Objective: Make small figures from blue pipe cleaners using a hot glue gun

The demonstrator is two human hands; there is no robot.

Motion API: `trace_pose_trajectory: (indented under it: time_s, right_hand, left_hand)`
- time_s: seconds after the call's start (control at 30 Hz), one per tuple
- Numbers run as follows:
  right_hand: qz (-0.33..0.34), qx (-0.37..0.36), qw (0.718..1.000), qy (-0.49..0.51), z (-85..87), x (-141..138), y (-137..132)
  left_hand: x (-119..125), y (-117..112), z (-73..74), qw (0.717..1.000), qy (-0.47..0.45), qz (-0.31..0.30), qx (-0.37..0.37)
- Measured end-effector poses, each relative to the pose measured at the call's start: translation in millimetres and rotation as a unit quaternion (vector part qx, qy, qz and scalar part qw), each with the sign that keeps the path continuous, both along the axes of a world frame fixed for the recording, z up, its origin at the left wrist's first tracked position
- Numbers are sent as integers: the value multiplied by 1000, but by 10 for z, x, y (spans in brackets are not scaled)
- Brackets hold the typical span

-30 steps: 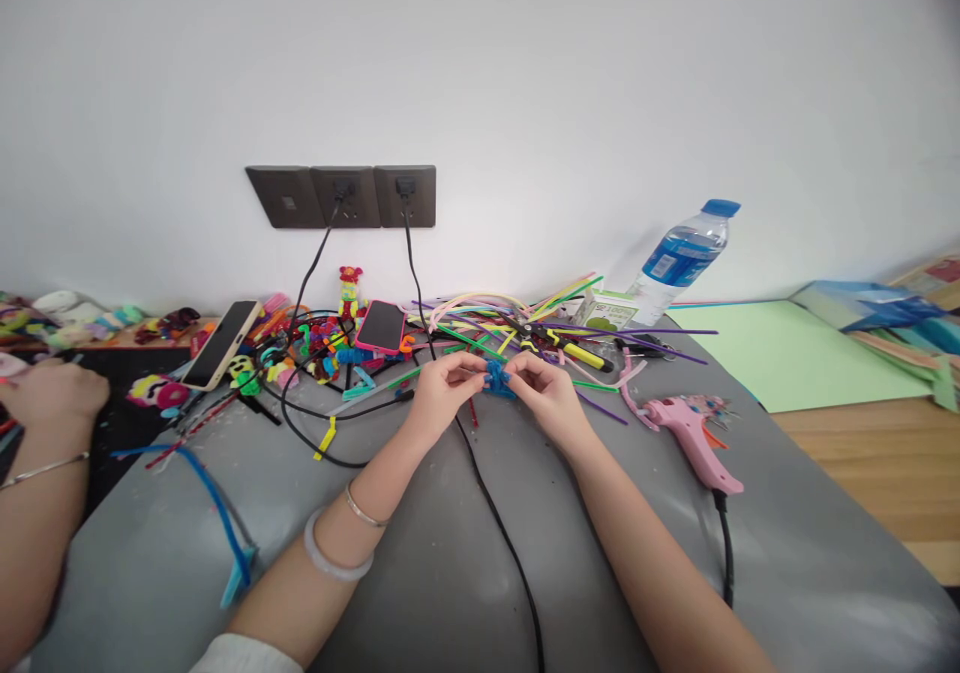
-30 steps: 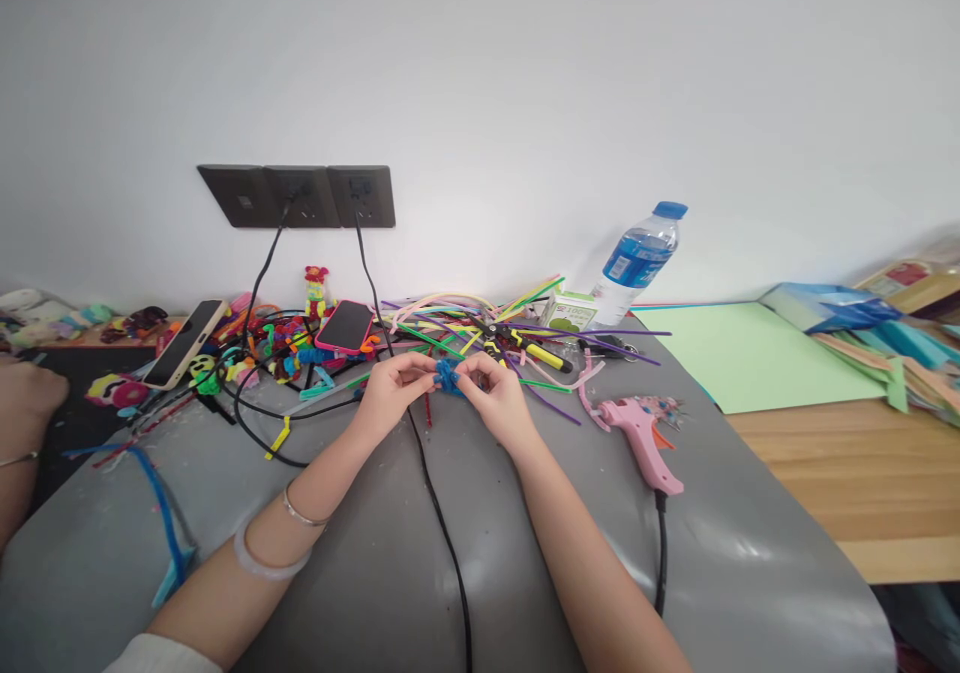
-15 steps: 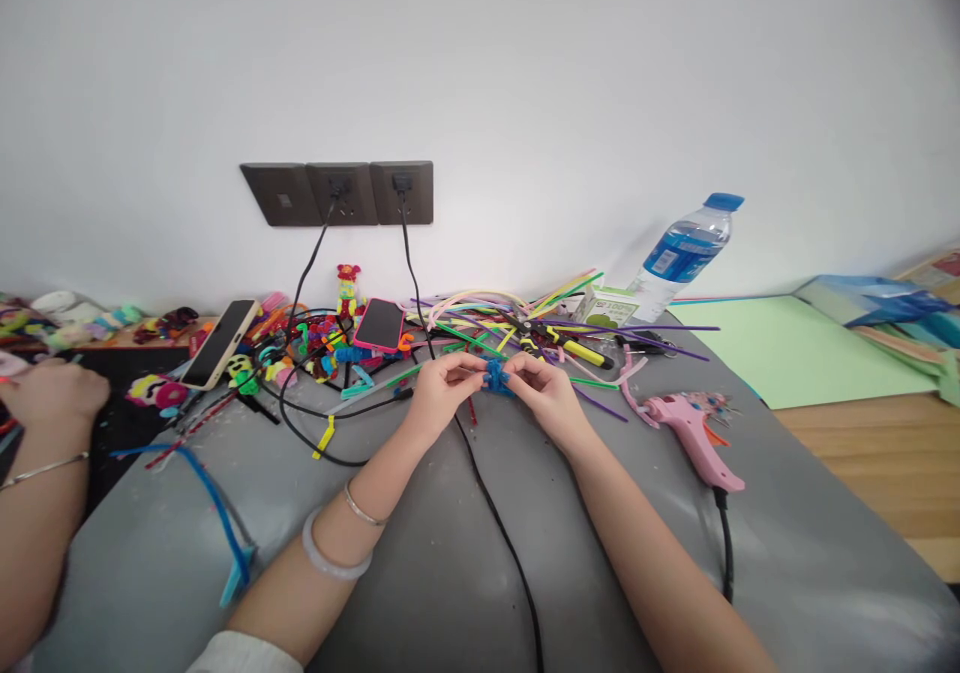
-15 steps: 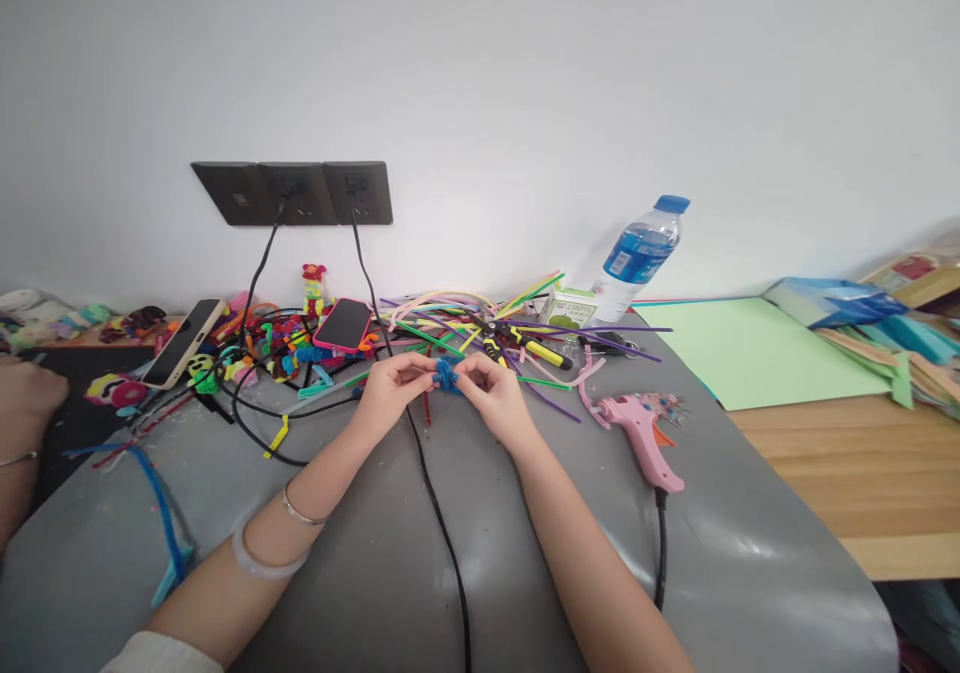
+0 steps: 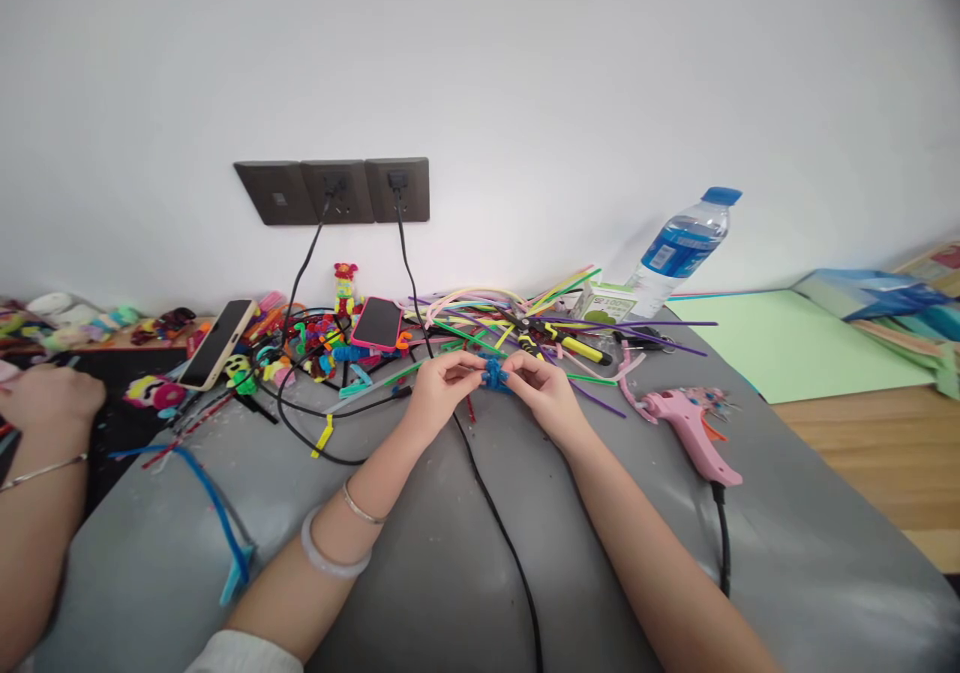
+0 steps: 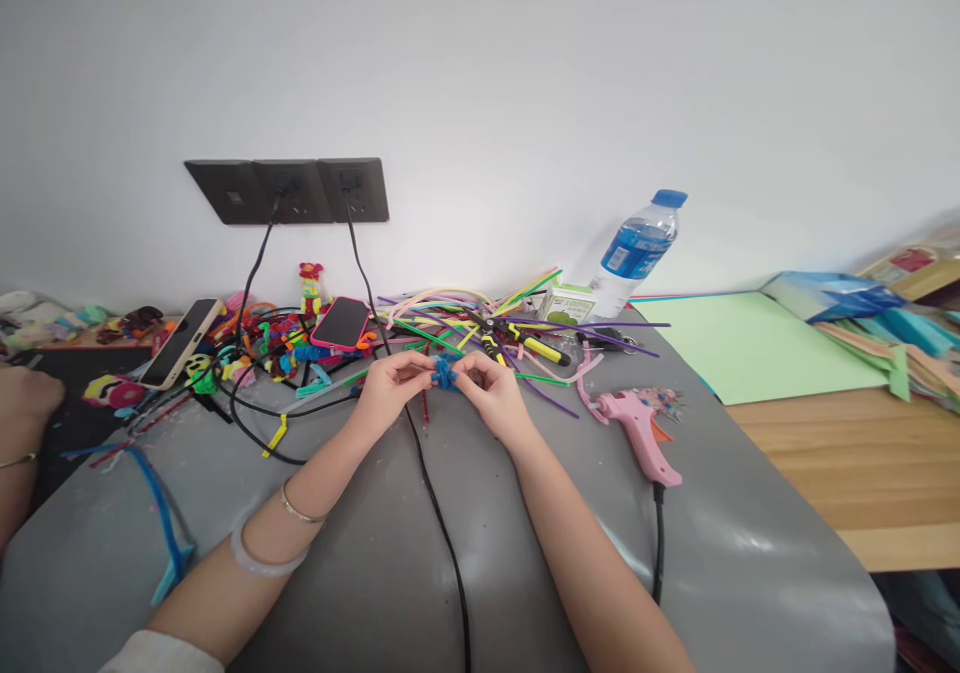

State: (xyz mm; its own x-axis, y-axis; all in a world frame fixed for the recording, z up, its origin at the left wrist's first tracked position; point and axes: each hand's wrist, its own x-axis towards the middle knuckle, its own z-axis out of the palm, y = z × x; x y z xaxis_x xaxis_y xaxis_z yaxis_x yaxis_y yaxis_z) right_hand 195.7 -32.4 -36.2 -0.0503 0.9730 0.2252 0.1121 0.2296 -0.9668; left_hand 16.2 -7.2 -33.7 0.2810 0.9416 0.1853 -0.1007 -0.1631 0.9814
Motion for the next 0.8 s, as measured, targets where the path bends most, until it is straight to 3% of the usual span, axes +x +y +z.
trace_pose_trajectory:
  time_s: [0.8]
  right_hand:
    - [3, 7, 1000, 18, -3, -18, -13]
  left_hand:
    - [-2, 0, 2, 1000, -2, 2, 9]
